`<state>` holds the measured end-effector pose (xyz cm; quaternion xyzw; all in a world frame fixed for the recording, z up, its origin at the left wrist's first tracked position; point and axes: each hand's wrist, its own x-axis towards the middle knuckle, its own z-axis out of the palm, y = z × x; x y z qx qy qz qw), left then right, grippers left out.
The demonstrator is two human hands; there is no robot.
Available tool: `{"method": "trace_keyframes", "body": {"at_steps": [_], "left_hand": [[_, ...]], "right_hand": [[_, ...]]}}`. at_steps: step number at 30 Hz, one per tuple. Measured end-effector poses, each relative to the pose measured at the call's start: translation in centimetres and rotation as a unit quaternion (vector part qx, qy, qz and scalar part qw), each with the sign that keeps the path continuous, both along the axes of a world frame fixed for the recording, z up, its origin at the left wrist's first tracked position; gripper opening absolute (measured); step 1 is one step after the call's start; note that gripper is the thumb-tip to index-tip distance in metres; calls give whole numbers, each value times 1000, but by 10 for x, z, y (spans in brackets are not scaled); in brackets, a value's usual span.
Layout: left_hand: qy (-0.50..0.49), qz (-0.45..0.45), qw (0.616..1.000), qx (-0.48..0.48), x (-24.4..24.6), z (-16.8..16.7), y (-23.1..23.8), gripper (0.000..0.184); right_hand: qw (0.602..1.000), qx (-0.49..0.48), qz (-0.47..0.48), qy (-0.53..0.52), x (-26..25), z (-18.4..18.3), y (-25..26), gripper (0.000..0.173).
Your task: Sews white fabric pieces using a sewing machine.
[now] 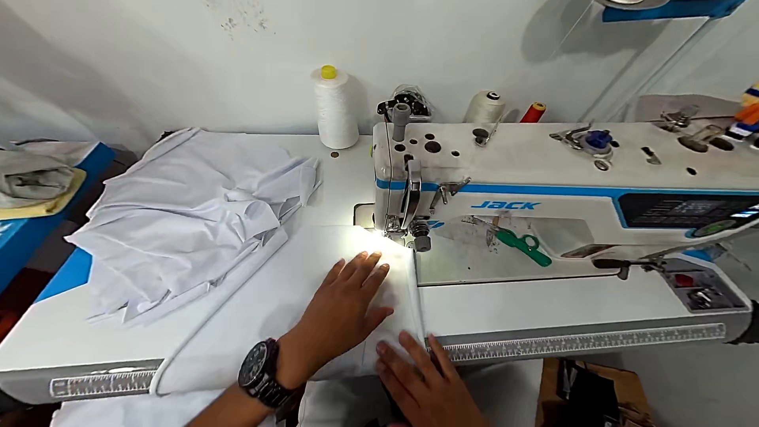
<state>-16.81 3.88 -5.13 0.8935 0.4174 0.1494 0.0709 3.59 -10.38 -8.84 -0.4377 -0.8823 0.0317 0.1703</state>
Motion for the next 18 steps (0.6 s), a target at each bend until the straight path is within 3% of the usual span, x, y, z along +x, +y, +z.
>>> {"method": "trace_keyframes", "body": {"at_steps": [4,8,14,18], "left_hand": [[54,-44,997,29,-10,-16,16,82],[27,-18,998,46,-10,-24,45,64],[-76,-35,996,13,9,7,125,34],[-67,-51,995,56,-4,23,98,24]], "right_hand": [[999,-36,1,-10,1,4,-5,56],[999,-50,1,-9,11,10,22,59],[997,-42,56,-41,51,20,135,62],[991,-45,95,-84,65,29,166,64]]}}
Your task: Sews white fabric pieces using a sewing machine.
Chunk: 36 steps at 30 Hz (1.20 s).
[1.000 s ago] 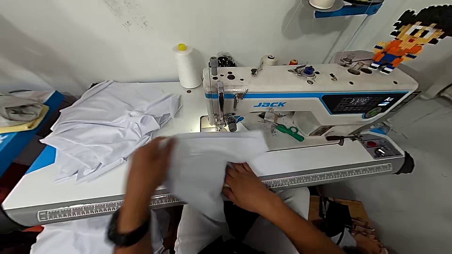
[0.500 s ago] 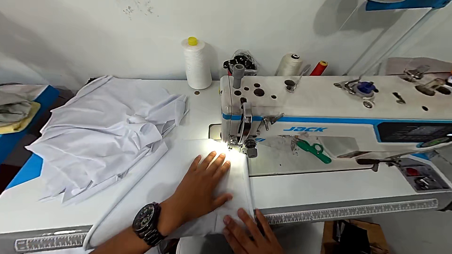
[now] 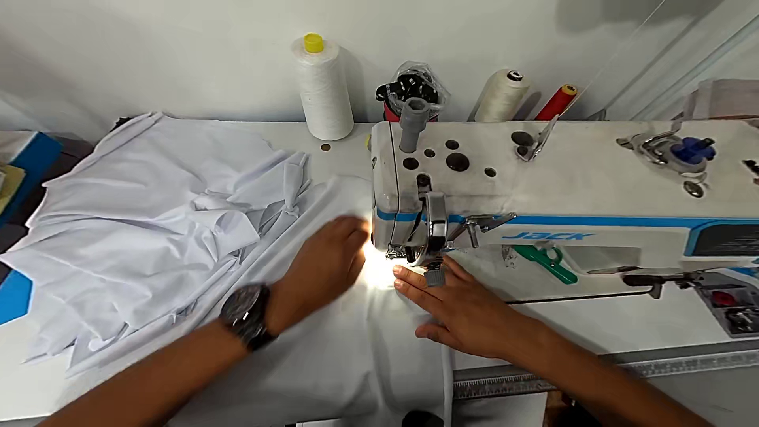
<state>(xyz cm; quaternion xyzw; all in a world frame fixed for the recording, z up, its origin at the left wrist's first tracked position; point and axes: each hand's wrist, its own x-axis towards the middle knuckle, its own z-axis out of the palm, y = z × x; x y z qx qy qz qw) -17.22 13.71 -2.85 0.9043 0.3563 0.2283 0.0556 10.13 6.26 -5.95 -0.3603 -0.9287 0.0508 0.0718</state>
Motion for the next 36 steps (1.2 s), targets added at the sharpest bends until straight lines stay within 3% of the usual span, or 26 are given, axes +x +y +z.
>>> {"method": "trace_keyframes", "body": {"at_steps": [3,7,36], "left_hand": [[28,-98,994,-26,-18,-29,-44,44],[104,-144,984,-30,-31,-43,-41,64],[119,-155,980,-24,-37,-39,-12,69]], "right_hand": [[1000,5,15,-2,5,-2,6,62],[1000,0,12,-1,9,-3,14,62],[999,-1,-28,33,13,3,26,55]]}}
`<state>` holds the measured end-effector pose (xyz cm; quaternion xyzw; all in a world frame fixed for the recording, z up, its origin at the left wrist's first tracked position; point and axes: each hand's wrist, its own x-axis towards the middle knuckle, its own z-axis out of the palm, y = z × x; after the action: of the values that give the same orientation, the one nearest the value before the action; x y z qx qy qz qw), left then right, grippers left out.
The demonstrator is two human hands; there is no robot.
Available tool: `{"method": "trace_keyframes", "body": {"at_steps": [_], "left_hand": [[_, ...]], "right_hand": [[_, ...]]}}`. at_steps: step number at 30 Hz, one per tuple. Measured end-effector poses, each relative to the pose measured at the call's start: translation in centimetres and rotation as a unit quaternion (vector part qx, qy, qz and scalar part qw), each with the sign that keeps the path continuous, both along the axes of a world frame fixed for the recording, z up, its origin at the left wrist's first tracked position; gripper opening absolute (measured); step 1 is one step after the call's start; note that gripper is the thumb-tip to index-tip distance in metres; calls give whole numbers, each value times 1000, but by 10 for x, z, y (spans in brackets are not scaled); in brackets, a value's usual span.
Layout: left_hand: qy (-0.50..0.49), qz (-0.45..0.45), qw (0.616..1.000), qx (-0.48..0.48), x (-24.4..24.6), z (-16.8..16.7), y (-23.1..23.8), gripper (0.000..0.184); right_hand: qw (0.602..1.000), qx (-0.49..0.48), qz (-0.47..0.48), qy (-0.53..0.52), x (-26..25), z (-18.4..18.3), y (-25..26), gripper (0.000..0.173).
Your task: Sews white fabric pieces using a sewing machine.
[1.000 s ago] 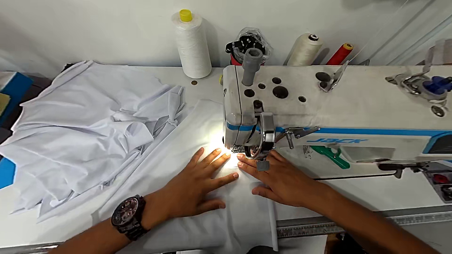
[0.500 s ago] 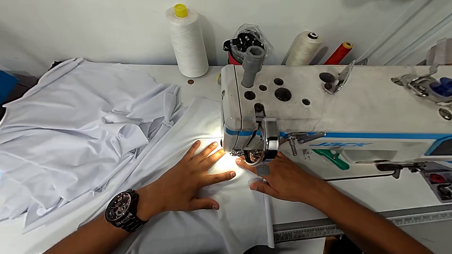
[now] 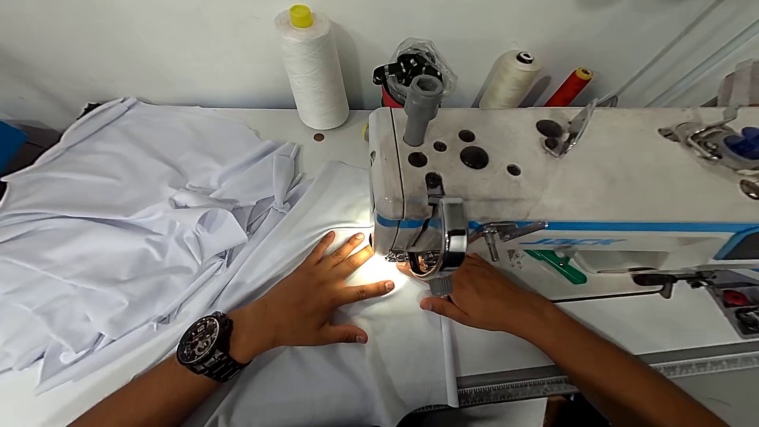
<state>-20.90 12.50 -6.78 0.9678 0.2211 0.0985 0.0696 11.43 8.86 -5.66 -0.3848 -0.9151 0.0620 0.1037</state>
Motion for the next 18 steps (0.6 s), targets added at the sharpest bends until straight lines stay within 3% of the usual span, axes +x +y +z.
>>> {"method": "trace_keyframes", "body": {"at_steps": [10,13,15,16,18], "left_hand": [[-11,18,1000,0,2,0,15,68],[-44,23,998,26,-1,2,16,58],[-71,78,992,66,-5,10,12,50],[-62,132,987,71,-8,13,5,48],[-31,272,961,50,-9,9,-26,56]], "right_hand": [[999,-36,-39,-7,-7,10,4,53],[999,11,-48,-3,-8,5,2,54],[996,57,-33,56,-10,4,-11,47],[993,32,-8,111,-14,11,-29,42],[950,-178,111,230,-22,26,-79,35]]}}
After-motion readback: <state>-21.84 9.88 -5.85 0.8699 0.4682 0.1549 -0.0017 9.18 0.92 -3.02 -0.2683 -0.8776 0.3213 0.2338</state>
